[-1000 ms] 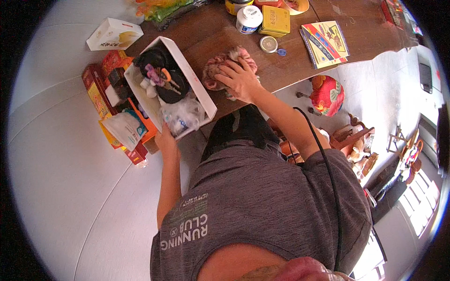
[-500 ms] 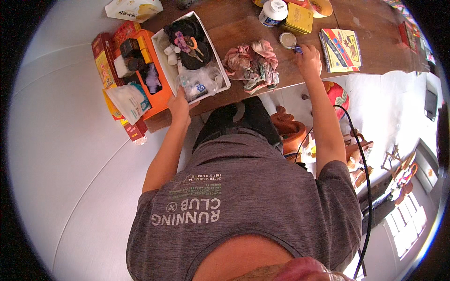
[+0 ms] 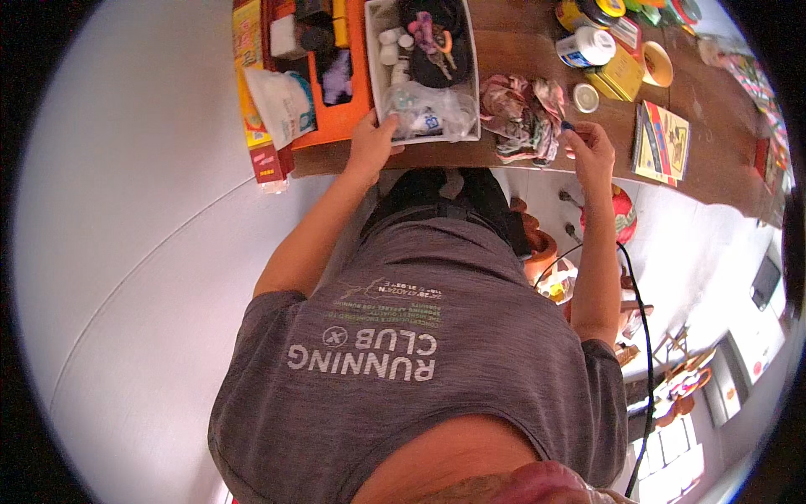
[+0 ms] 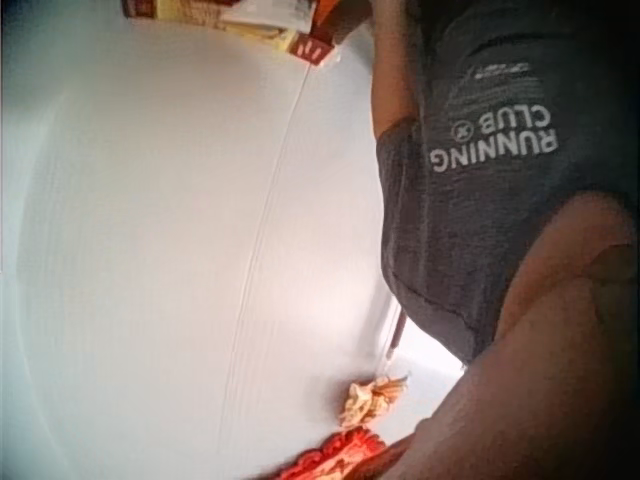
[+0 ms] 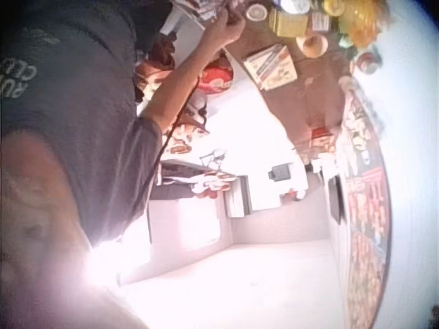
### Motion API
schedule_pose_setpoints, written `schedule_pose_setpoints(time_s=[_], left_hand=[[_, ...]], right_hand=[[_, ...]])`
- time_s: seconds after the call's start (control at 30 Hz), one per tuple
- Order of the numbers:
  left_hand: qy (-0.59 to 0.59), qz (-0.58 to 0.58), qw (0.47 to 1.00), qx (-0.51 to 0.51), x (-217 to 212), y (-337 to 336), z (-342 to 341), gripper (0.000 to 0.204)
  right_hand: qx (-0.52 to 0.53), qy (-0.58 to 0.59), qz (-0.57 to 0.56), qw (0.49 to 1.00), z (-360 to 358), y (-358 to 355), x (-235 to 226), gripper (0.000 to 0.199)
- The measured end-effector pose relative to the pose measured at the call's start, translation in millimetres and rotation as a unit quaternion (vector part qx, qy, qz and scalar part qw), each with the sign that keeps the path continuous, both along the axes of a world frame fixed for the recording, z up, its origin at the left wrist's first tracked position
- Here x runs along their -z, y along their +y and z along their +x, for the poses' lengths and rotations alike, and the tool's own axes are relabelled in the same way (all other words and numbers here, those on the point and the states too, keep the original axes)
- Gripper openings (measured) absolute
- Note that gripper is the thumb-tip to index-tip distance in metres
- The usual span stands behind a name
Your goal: The person places various items into a white box, including seed packets, a white cloth, a bundle of wooden sticks, a roll of tape, a small bag of components, and several small medicine bottles and blister packs.
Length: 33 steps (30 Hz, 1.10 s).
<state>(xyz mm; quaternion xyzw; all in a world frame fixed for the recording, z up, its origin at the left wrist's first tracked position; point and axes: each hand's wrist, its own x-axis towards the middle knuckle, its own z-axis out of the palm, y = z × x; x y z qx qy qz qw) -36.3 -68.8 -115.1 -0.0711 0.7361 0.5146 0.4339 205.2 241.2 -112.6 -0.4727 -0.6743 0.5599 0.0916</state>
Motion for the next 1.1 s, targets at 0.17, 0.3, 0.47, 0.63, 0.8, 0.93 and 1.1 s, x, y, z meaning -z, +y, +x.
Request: schedule_pose_setpoints(time_s=[0.17, 0.3, 0.47, 0.63, 0.8, 0.93, 1.1], left_hand=[[0.269, 0.021, 0.959, 0.081, 6.2, -12.5, 10.9, 0.060], [0.354, -0.056, 0.922, 0.144, -30.8, -6.1, 17.4, 0.074], [0.435, -0.044, 0.875, 0.208, -30.6, -5.4, 9.5, 0.072], [0.523, 0.001, 0.806, 0.277, -33.7, 9.1, 2.0, 0.065], [0.565, 0.008, 0.772, 0.293, -19.1, 22.8, 8.4, 0.052], [0.570, -0.004, 0.733, 0.372, -16.5, 33.5, 7.0, 0.044], [0.555, -0.050, 0.723, 0.408, -10.1, 41.2, 4.9, 0.037]], right_hand=[[-0.121, 0.111, 0.086, 0.983, -90.2, -67.7, -36.8, 0.019], [-0.201, 0.081, 0.180, 0.959, -145.8, -112.2, -50.8, 0.020], [-0.234, 0.039, 0.261, 0.936, -185.6, -144.5, -35.6, 0.018], [-0.310, 0.013, 0.326, 0.893, -185.5, -156.9, -14.6, 0.021], [-0.269, 0.138, 0.365, 0.881, -143.5, -152.0, -34.2, 0.023], [-0.333, 0.080, 0.343, 0.875, -123.0, -140.6, -33.0, 0.025], [-0.291, 0.156, 0.349, 0.877, -120.6, -94.5, -47.5, 0.024]])
